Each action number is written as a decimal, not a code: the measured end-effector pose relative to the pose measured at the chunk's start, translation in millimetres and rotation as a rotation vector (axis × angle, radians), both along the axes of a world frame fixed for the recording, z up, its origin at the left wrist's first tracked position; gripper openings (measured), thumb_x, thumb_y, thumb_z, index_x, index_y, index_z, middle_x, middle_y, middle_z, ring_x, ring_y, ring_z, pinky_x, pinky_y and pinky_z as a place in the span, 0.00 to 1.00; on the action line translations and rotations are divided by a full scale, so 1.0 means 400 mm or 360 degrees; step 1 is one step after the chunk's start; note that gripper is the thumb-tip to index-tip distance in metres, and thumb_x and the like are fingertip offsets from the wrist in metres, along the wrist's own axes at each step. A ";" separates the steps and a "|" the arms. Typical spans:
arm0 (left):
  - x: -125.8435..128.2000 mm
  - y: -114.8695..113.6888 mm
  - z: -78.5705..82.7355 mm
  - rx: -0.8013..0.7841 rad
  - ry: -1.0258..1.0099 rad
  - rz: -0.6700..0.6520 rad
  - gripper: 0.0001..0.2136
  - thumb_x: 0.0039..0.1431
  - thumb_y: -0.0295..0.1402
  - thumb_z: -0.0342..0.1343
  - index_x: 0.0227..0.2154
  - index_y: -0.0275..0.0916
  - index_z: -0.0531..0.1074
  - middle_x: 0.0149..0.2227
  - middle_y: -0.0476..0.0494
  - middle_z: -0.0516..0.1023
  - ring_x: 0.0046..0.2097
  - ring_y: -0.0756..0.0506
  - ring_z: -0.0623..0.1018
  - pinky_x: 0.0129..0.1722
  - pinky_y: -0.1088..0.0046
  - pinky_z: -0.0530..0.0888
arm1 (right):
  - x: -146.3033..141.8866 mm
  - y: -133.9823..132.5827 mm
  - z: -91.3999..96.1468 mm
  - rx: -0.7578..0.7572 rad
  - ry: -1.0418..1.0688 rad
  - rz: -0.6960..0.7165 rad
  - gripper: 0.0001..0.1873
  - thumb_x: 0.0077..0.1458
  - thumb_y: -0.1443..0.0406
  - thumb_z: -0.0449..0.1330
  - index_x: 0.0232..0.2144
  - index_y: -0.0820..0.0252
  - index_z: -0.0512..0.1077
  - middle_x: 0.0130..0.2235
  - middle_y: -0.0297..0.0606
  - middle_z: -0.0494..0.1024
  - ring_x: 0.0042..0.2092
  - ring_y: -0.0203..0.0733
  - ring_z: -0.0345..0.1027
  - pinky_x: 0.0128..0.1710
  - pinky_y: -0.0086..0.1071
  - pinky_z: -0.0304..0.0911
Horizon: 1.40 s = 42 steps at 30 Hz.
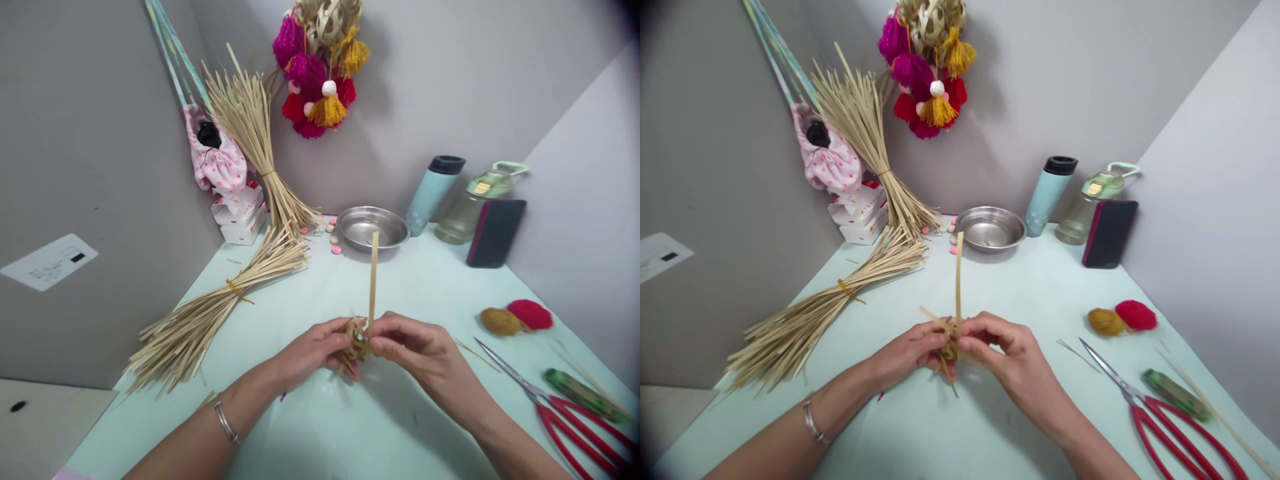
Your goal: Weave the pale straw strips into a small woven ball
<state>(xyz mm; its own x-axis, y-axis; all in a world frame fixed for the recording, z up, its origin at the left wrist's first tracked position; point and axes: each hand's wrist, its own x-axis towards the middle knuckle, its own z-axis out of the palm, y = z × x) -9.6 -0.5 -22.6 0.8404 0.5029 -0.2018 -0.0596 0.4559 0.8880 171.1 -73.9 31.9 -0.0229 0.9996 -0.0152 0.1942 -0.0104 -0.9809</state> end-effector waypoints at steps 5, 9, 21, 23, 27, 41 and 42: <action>0.002 -0.003 -0.002 -0.0037 0.0000 -0.0086 0.18 0.63 0.41 0.51 0.52 0.40 0.71 0.36 0.43 0.72 0.31 0.48 0.77 0.40 0.62 0.74 | 0.003 -0.003 -0.003 0.0199 -0.0111 0.0103 0.06 0.58 0.61 0.62 0.32 0.51 0.80 0.37 0.37 0.75 0.41 0.45 0.71 0.43 0.35 0.66; 0.001 -0.004 0.001 -0.0040 0.0020 -0.0089 0.19 0.62 0.40 0.52 0.54 0.42 0.69 0.37 0.44 0.71 0.32 0.48 0.77 0.42 0.61 0.74 | 0.011 0.002 -0.011 0.0255 -0.0126 -0.0039 0.06 0.57 0.61 0.62 0.33 0.51 0.80 0.43 0.39 0.73 0.44 0.46 0.71 0.42 0.36 0.68; 0.001 -0.004 -0.006 -0.0025 -0.0023 -0.0071 0.15 0.61 0.42 0.53 0.44 0.37 0.72 0.36 0.44 0.71 0.31 0.48 0.77 0.40 0.63 0.75 | -0.008 0.001 -0.005 0.0157 -0.0109 0.0072 0.06 0.59 0.61 0.61 0.31 0.54 0.75 0.36 0.35 0.76 0.40 0.43 0.71 0.41 0.34 0.65; 0.002 -0.004 -0.006 -0.0028 -0.0031 -0.0066 0.14 0.62 0.41 0.52 0.42 0.37 0.71 0.35 0.45 0.71 0.31 0.48 0.77 0.40 0.62 0.75 | -0.008 0.000 -0.003 0.0152 -0.0106 0.0111 0.05 0.59 0.62 0.61 0.32 0.54 0.75 0.37 0.36 0.77 0.42 0.44 0.71 0.44 0.35 0.64; 0.003 -0.005 0.002 -0.0014 -0.0032 -0.0069 0.13 0.61 0.41 0.52 0.40 0.36 0.71 0.33 0.45 0.71 0.31 0.48 0.77 0.38 0.63 0.75 | -0.008 -0.003 -0.002 0.0152 -0.0059 0.0206 0.06 0.60 0.63 0.60 0.31 0.55 0.75 0.39 0.37 0.77 0.43 0.44 0.71 0.47 0.37 0.63; 0.000 -0.005 0.004 -0.0083 -0.0039 -0.0101 0.17 0.61 0.35 0.52 0.53 0.38 0.68 0.38 0.42 0.73 0.33 0.48 0.77 0.42 0.63 0.74 | -0.022 -0.006 -0.041 0.0215 0.0145 -0.0121 0.03 0.58 0.63 0.63 0.31 0.54 0.74 0.34 0.31 0.70 0.34 0.36 0.66 0.34 0.28 0.62; 0.000 -0.005 0.003 -0.0074 -0.0053 -0.0106 0.17 0.61 0.35 0.52 0.53 0.38 0.68 0.38 0.41 0.73 0.33 0.48 0.77 0.42 0.63 0.73 | -0.025 -0.007 -0.045 0.0225 0.0145 -0.0150 0.02 0.57 0.63 0.64 0.32 0.53 0.74 0.34 0.31 0.70 0.34 0.35 0.65 0.33 0.28 0.62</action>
<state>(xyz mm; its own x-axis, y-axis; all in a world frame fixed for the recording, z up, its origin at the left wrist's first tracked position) -9.4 -2.6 -21.2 0.8782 0.4367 -0.1951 -0.0569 0.5004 0.8639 161.1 -76.7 13.9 0.0762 0.9894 0.1235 0.1090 0.1149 -0.9874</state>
